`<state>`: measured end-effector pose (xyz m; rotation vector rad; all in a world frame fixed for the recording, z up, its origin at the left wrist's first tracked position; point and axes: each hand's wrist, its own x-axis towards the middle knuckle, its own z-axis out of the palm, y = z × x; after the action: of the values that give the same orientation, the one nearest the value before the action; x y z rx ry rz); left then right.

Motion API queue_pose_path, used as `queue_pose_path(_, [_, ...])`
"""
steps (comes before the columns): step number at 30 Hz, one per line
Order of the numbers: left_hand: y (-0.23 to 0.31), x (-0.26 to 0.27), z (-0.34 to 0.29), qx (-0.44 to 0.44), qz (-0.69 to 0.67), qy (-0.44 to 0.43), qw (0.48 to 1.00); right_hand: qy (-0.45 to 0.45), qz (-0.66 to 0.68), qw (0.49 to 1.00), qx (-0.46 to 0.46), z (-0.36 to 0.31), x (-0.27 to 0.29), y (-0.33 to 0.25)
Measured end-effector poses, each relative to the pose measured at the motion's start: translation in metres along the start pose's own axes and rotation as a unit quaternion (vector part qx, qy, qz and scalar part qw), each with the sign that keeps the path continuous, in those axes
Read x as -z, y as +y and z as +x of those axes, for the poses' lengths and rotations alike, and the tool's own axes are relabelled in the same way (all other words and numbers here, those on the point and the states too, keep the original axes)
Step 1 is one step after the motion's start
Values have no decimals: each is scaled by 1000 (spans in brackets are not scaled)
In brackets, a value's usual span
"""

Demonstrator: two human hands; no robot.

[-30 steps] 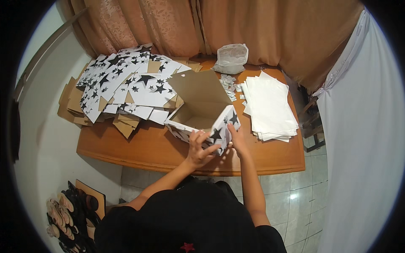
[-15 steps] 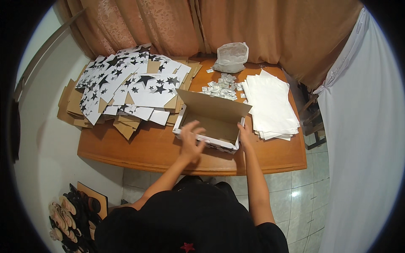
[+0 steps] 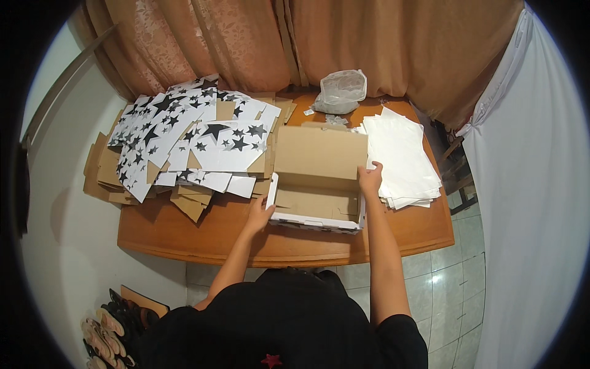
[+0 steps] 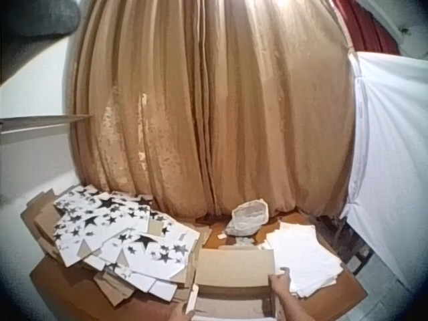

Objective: Folding cardboard templates into shoe boxes and placing tissue paper inside.

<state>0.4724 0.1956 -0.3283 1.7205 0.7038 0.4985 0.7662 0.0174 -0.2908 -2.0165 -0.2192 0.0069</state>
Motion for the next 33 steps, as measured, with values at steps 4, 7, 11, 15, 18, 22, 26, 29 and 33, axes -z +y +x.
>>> queue_pose_path(4, [1,-4,-17,-28,44,-12,999,-20,-35,995,93,6,-10,13])
queue_pose_path(7, [-3,-5,-22,-38,127,6,991,-53,-44,989,133,11,-20,21])
queue_pose_path(11, [44,-5,-26,-6,295,15,955,-126,-203,970,49,3,-18,4])
queue_pose_path(15, [86,-29,-16,-25,350,17,936,-153,-91,983,41,24,-4,34])
queue_pose_path(18, [101,-45,-8,-85,325,36,941,-100,-21,991,90,24,13,44])
queue_pose_path(22, [117,-84,1,-101,314,54,942,13,-172,975,139,23,63,63])
queue_pose_path(26, [131,-143,8,-121,273,58,953,-46,-338,924,169,37,105,93])
queue_pose_path(29, [150,-194,13,-156,255,48,953,-103,-385,895,200,46,118,103])
queue_pose_path(33, [162,-251,28,-212,283,17,935,-82,-392,876,270,47,118,102])
